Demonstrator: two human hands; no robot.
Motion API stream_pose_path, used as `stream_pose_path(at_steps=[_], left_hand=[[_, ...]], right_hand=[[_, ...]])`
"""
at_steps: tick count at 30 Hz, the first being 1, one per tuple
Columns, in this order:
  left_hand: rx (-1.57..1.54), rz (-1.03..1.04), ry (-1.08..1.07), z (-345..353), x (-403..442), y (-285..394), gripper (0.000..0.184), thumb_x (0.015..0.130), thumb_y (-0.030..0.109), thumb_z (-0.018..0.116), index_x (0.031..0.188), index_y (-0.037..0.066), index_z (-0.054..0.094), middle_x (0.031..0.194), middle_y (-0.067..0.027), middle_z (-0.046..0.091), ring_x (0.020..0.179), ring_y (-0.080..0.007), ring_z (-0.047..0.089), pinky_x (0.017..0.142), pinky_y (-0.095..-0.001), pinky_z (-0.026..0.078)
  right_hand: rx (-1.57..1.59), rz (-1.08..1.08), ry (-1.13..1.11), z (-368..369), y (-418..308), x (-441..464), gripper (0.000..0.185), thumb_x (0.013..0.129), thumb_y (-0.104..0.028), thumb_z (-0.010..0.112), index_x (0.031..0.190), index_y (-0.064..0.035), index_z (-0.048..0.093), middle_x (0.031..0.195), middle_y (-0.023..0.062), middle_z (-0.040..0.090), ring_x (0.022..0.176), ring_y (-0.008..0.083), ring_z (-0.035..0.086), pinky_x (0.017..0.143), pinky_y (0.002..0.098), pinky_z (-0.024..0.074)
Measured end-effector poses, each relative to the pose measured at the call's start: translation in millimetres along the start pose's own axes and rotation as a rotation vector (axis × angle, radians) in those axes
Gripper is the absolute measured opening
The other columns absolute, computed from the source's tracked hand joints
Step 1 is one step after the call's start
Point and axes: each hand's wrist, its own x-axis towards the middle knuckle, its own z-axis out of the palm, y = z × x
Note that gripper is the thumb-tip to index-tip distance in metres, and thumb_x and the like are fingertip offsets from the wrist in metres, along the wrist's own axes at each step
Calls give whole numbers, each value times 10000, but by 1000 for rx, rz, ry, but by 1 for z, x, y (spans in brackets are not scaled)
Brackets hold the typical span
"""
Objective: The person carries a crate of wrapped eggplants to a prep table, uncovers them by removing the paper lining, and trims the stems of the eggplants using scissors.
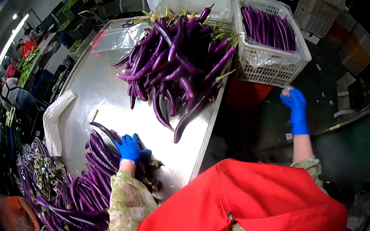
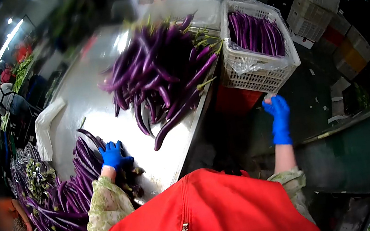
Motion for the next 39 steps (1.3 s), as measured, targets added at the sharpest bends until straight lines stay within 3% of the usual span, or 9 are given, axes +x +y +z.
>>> stream_pose_path(at_steps=[9, 12, 15, 20, 23, 25, 29, 34, 39], left_hand=[[-629, -35, 121, -13, 21, 17, 627, 741, 356, 669, 1271, 102, 451, 1244, -147, 501, 1179, -304, 447, 1054, -498, 173], [-1147, -169, 287, -35, 26, 38, 551, 788, 110, 643, 1282, -1, 426, 1281, -139, 477, 1213, -243, 424, 1012, -310, 315], [-1427, -477, 471, -67, 15, 72, 490, 846, 57, 571, 1299, -24, 401, 1325, -112, 437, 1217, -191, 411, 1022, -305, 312], [-1362, -824, 600, -88, -28, 135, 448, 861, 34, 543, 1287, -27, 417, 1308, -114, 455, 1195, -187, 437, 1003, -299, 341], [-1315, -964, 610, -105, -41, 173, 447, 857, 53, 557, 1278, -30, 431, 1281, -113, 480, 1165, -185, 463, 988, -293, 352], [-1187, -1043, 616, -122, -44, 194, 451, 839, 87, 594, 1257, -18, 460, 1246, -102, 514, 1139, -169, 482, 971, -285, 363], [-956, -1111, 591, -130, -36, 202, 450, 814, 236, 635, 1203, 39, 524, 1195, -106, 559, 1116, -203, 519, 949, -307, 381], [-575, -1068, 522, -86, -16, 196, 503, 744, 247, 670, 1195, 85, 519, 1220, -150, 498, 1150, -309, 457, 954, -376, 370], [-75, -762, 525, -45, 22, 147, 441, 652, 155, 631, 1089, 151, 571, 1264, -136, 452, 1198, -328, 389, 874, -457, 343]], right_hand=[[-221, -375, -363, 154, -131, 246, 278, 878, -230, 559, 1070, -30, 563, 915, 85, 630, 822, 158, 620, 753, 264, 484], [-267, -230, -582, 227, -97, 378, 298, 860, -265, 584, 1062, -48, 566, 813, 60, 625, 740, 134, 611, 644, 237, 469], [-463, -50, -818, 308, -30, 480, 340, 839, -333, 602, 1071, -86, 570, 810, 28, 633, 711, 113, 620, 568, 217, 454], [-668, -579, -1154, 424, 74, 526, 342, 790, -295, 603, 982, -12, 617, 901, 155, 637, 837, 209, 602, 775, 323, 452], [-891, -829, -1260, 463, 128, 523, 516, 826, -339, 571, 1209, -4, 485, 1178, 211, 534, 1090, 313, 520, 905, 378, 410], [-1033, -555, -1495, 490, 142, 508, 456, 831, -272, 569, 1220, -45, 490, 1134, 210, 561, 1064, 329, 533, 887, 395, 416], [-1050, -972, -1184, 502, 196, 530, 268, 760, -165, 560, 1002, -55, 597, 904, 220, 605, 844, 387, 579, 702, 433, 454], [-824, -443, -1497, 518, 210, 570, 125, 732, -102, 576, 745, -25, 478, 666, 1, 414, 627, 97, 367, 549, 290, 366], [-391, -26, -1312, 450, 66, 515, 387, 831, -142, 549, 1199, -32, 509, 923, 22, 548, 813, 114, 528, 749, 254, 452]])
